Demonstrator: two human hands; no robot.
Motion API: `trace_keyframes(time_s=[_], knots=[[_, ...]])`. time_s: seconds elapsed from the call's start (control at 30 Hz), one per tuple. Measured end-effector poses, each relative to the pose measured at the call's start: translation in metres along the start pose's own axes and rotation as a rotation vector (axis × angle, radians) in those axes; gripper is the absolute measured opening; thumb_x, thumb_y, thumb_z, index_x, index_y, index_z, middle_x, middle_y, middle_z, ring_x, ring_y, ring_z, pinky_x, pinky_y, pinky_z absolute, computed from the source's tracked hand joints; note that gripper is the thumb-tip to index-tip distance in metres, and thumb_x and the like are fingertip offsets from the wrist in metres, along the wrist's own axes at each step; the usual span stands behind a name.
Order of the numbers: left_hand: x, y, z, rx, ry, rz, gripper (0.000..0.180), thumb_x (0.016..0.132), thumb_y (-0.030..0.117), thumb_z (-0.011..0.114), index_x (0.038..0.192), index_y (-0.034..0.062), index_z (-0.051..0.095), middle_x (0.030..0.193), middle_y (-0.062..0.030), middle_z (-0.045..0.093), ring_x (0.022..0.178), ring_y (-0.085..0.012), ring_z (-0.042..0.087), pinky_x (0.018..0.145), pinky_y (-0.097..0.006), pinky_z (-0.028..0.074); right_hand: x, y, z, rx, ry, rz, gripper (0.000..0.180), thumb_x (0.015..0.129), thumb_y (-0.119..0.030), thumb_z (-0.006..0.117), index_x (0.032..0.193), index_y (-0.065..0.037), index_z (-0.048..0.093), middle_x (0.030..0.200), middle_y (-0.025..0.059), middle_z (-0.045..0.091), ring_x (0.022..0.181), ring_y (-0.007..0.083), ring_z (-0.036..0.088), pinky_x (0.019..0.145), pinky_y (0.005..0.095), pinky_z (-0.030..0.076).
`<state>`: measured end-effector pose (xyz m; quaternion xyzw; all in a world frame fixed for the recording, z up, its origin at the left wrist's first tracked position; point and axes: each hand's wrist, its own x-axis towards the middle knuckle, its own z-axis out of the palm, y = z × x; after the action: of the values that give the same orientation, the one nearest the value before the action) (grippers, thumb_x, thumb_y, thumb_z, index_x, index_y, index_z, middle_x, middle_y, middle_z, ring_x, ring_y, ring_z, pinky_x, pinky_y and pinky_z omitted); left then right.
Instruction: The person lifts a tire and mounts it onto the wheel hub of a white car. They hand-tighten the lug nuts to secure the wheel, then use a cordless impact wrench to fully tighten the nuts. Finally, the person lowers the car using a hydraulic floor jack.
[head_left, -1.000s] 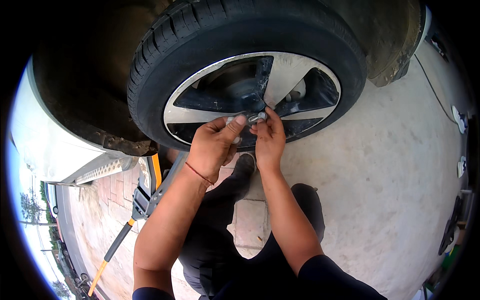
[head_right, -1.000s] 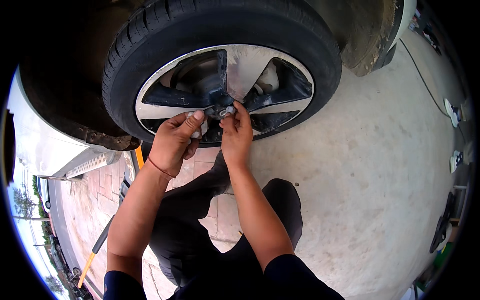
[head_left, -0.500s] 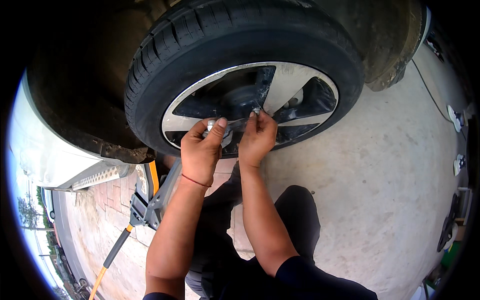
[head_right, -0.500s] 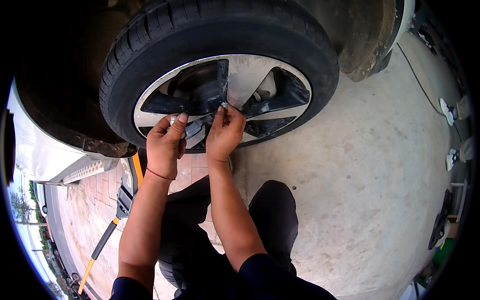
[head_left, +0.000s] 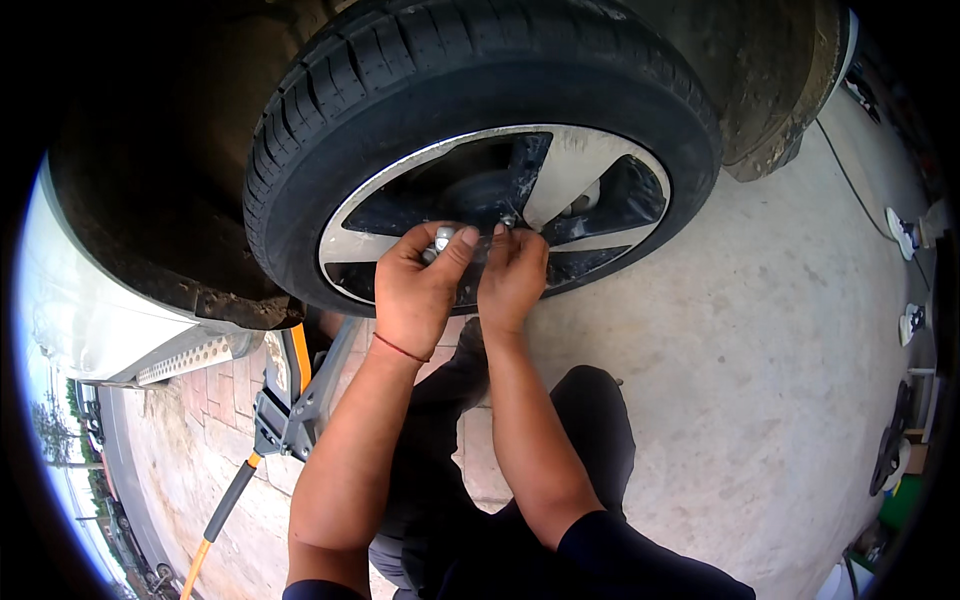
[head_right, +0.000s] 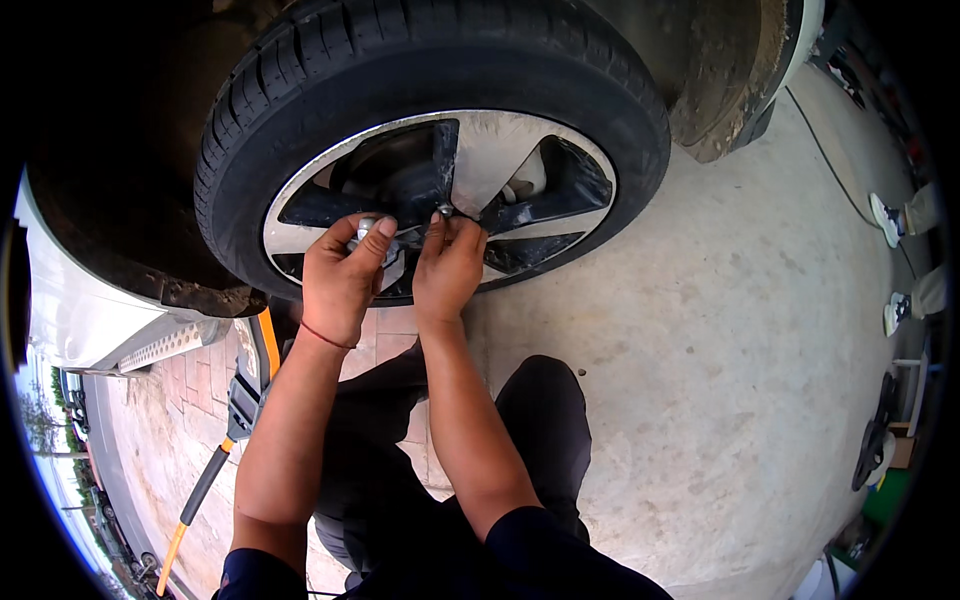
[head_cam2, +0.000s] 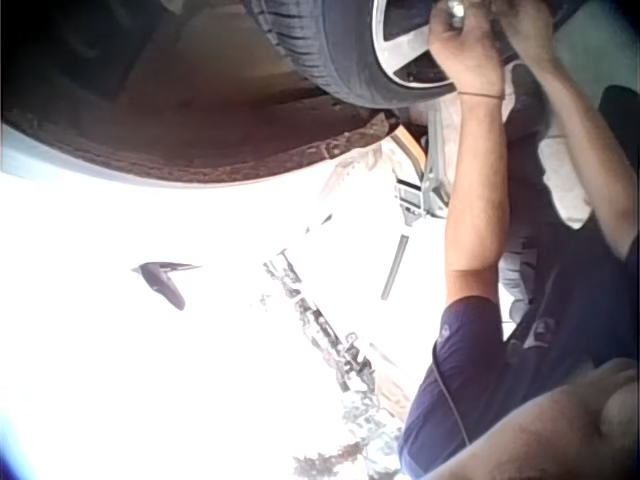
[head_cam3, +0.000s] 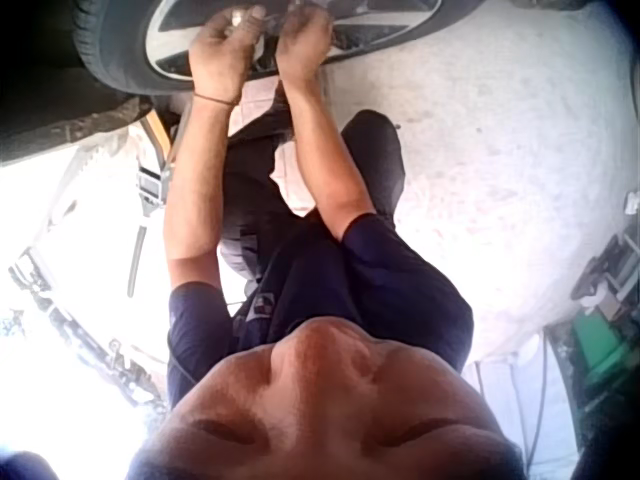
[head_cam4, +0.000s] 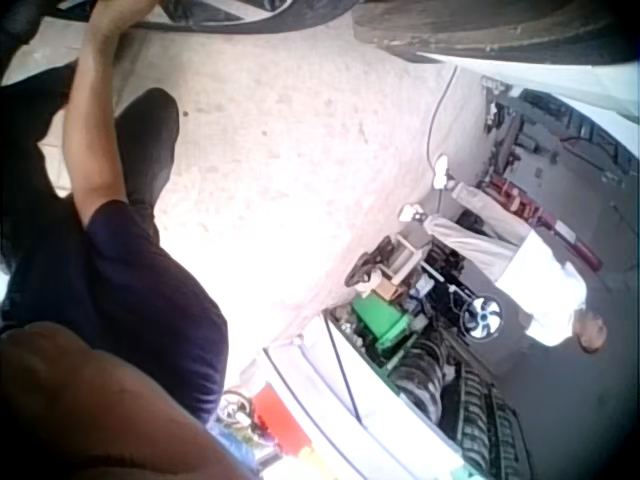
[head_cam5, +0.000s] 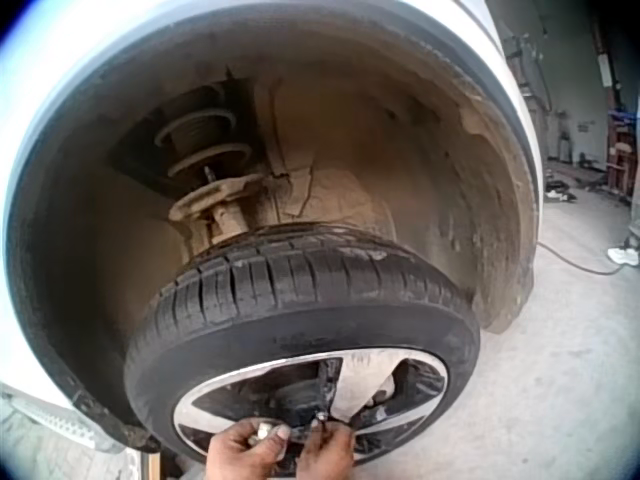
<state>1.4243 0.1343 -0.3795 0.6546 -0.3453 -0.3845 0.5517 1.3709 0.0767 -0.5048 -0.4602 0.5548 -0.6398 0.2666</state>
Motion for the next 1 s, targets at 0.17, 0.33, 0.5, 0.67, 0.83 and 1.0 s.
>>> trace_keyframes(time_s=[0.17,0.33,0.5,0.67,0.83,1.0], knots=[[0.0,-0.001,0.0,0.01,-0.001,0.025,0.022,0.092,0.019,0.075,0.099,-0.001,0.069,0.077,0.0035,0.062,0.061,-0.0021,0.046,0.053,-0.02,0.037,0.001,-0.005,-0.004,0.126,0.039,0.099,0.022,0.093,-0.019,0.071,0.092,-0.001,0.06,0.088,0.0113,0.06,0.072,0.0197,0.059,0.065,0.035,0.049],[0.002,-0.007,0.004,0.007,-0.015,0.026,0.023,0.091,0.023,0.076,0.099,0.0033,0.067,0.066,0.0067,0.052,0.048,-0.0019,0.039,0.044,-0.021,0.03,0.0,0.004,-0.002,0.093,0.017,0.033,0.021,0.093,-0.018,0.071,0.093,0.0,0.06,0.084,0.0099,0.06,0.071,0.0191,0.058,0.064,0.0344,0.048],[0.001,-0.006,0.002,0.037,-0.023,0.023,0.025,0.091,0.024,0.076,0.1,0.0029,0.067,0.065,0.0065,0.052,0.049,-0.002,0.041,0.044,-0.02,0.031,0.0,0.005,-0.002,-0.016,-0.066,0.04,0.021,0.094,-0.018,0.07,0.094,0.0,0.059,0.082,0.0092,0.061,0.07,0.0192,0.058,0.064,0.0342,0.048],[0.002,-0.004,-0.001,0.045,0.003,-0.032,0.022,0.091,0.02,0.075,0.099,-0.0003,0.069,0.074,0.0039,0.061,0.058,-0.0016,0.046,0.05,-0.019,0.037,-0.006,0.007,0.004,0.192,0.038,0.004,0.017,0.094,-0.011,0.07,0.102,0.0,0.06,0.089,0.0082,0.06,0.072,0.0153,0.057,0.064,0.0304,0.05],[0.001,-0.009,-0.004,0.048,0.004,0.005,0.021,0.092,0.02,0.074,0.098,-0.0001,0.069,0.073,0.0046,0.06,0.057,-0.0012,0.045,0.049,-0.019,0.035,-0.003,0.015,0.005,0.161,0.029,-0.007,0.015,0.094,-0.01,0.07,0.101,0.0,0.061,0.088,0.0069,0.058,0.072,0.0146,0.056,0.063,0.0293,0.049],[0.001,-0.008,-0.006,0.031,0.003,-0.047,0.02,0.092,0.019,0.075,0.098,0.0003,0.069,0.073,0.0052,0.06,0.058,-0.0013,0.045,0.05,-0.02,0.036,0.001,0.017,0.003,0.102,-0.001,-0.055,0.018,0.093,-0.016,0.071,0.095,-0.001,0.06,0.087,0.0067,0.057,0.069,0.0166,0.055,0.061,0.0299,0.046]])
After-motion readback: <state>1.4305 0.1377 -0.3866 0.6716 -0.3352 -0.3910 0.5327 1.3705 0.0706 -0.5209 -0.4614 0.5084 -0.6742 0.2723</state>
